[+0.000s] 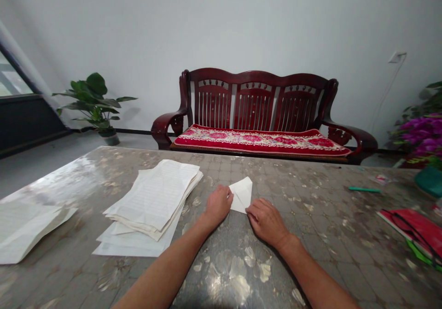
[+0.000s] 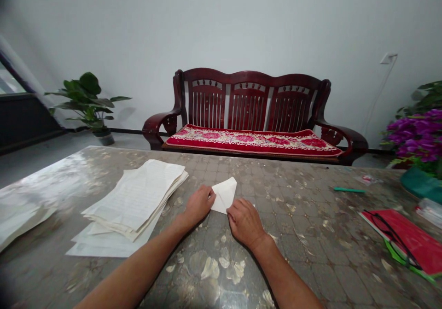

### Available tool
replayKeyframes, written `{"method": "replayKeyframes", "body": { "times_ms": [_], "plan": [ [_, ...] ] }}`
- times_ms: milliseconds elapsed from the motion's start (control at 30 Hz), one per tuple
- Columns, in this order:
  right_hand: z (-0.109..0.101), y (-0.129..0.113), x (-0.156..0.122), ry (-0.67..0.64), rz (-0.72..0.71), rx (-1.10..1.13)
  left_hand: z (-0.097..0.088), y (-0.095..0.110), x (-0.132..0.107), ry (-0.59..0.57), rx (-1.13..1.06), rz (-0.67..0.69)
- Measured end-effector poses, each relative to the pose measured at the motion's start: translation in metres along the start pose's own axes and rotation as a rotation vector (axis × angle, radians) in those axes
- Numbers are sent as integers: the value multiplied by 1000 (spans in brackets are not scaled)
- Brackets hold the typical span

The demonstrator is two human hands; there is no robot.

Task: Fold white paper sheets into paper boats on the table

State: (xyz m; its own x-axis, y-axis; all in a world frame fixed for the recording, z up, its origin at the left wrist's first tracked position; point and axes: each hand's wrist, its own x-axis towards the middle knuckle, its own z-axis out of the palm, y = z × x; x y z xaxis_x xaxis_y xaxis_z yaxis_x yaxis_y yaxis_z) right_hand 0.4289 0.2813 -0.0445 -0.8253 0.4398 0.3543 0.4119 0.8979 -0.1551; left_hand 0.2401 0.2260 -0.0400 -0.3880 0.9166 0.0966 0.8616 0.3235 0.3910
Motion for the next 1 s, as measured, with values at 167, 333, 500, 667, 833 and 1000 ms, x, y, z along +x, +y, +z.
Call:
{"method": "replayKeyframes", "body": {
  "times_ms": [167,333,500,667,833,1000],
  "plan": [
    [1,-1,1,31,-21,86,3,0,-2,13,-20,-4],
    [0,0,1,3,-17,80,3,1,-3,7,-7,-15],
    [1,1,-1,-24,-36,55,2,4,-3,-5,25,-38],
    [1,1,-1,-55,-57,26,6,7,-2,-17,85,-82],
    [1,0,0,-65,-56,19,9,9,-1,-10,110,-82],
    [3,0,0,-67,-54,4,8,12,-1,0,112,-89]
  ]
}}
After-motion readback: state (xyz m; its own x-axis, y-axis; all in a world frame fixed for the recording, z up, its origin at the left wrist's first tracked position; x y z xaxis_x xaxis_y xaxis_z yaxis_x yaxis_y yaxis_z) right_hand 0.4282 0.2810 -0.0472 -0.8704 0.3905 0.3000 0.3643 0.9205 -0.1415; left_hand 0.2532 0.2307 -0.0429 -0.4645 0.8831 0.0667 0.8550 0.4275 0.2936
